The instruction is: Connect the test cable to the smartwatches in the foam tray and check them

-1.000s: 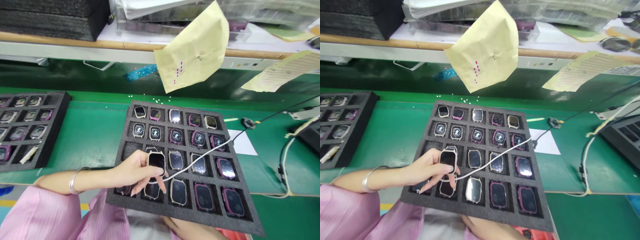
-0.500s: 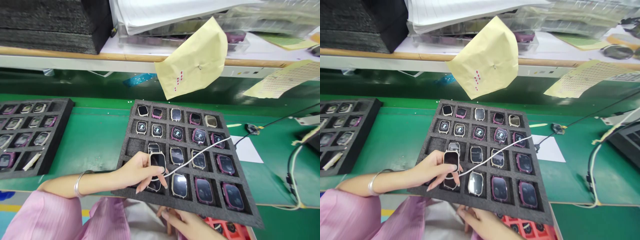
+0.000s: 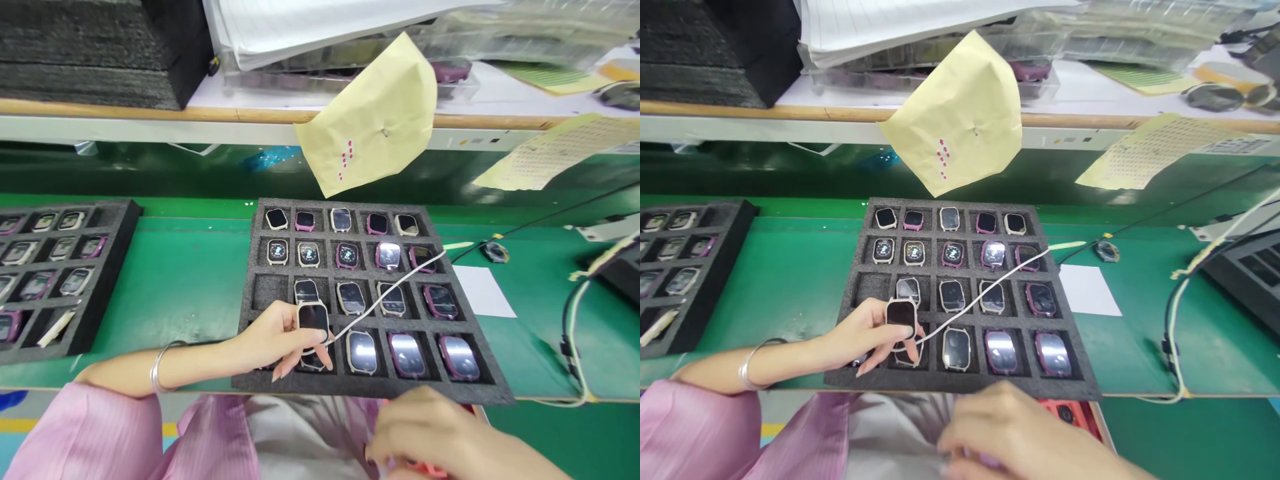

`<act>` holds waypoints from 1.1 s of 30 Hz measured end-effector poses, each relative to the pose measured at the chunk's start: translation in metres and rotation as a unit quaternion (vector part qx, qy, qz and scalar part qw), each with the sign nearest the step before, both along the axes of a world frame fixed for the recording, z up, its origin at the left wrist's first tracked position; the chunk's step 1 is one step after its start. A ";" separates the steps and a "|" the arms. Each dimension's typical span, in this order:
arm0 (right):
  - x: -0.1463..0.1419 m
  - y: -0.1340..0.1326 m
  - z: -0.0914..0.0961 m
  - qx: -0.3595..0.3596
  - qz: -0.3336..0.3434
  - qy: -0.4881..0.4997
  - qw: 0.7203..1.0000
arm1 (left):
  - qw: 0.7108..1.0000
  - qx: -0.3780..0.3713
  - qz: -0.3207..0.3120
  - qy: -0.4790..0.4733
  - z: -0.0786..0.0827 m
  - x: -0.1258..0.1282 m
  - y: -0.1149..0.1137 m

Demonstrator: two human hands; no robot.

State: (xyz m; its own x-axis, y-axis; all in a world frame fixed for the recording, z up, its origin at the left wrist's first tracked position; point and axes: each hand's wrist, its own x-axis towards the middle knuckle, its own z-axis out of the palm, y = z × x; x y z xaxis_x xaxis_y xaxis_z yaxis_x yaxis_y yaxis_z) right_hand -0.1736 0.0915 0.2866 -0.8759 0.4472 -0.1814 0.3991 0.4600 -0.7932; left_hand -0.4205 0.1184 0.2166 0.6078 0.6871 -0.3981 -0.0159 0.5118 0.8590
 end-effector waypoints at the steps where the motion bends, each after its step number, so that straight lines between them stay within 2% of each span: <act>1: -0.002 0.009 0.008 0.040 -0.038 0.039 0.998 | 1.000 0.002 0.003 0.001 0.001 0.001 0.000; 3: -0.012 0.027 0.013 0.109 -0.103 0.075 0.986 | 1.000 0.003 0.004 -0.004 0.002 0.001 0.000; 4: -0.020 0.037 0.011 0.135 -0.115 0.076 0.981 | 1.000 0.002 0.005 -0.012 0.002 0.001 0.000; 7: -0.044 0.059 -0.004 0.175 -0.089 0.037 0.980 | 0.998 -0.007 0.015 -0.055 0.000 0.001 0.000; 10: -0.061 0.072 -0.018 0.168 -0.069 0.028 0.983 | 0.994 -0.024 0.028 -0.104 -0.004 0.000 0.001; 14: -0.064 0.078 -0.025 0.170 -0.080 0.047 0.981 | 0.986 -0.050 0.066 -0.144 -0.009 0.001 0.003; 17: -0.061 0.078 -0.026 0.185 -0.085 0.053 0.978 | 0.986 -0.064 0.085 -0.132 -0.008 0.002 0.002; 23: -0.059 0.076 -0.030 0.187 -0.078 0.053 0.978 | 0.990 -0.049 0.054 -0.117 -0.005 0.001 0.001; 27: -0.059 0.080 -0.041 0.119 -0.032 0.163 0.979 | 0.989 -0.032 0.046 -0.140 -0.009 -0.002 0.001; 30: -0.059 0.083 -0.048 0.014 -0.025 0.261 0.965 | 0.985 -0.035 0.006 -0.166 -0.011 -0.005 0.002; 33: -0.060 0.084 -0.052 -0.100 -0.012 0.310 0.945 | 0.980 -0.045 -0.049 -0.186 -0.011 -0.009 0.004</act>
State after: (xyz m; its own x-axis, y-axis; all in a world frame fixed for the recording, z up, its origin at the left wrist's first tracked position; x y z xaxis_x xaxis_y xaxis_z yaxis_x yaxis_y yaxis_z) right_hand -0.2337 0.1758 0.2349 -0.8320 0.4790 0.2799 -0.1623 0.2724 -0.9484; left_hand -0.4293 0.1220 0.2056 0.7841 0.5905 -0.1913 -0.2672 0.5993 0.7546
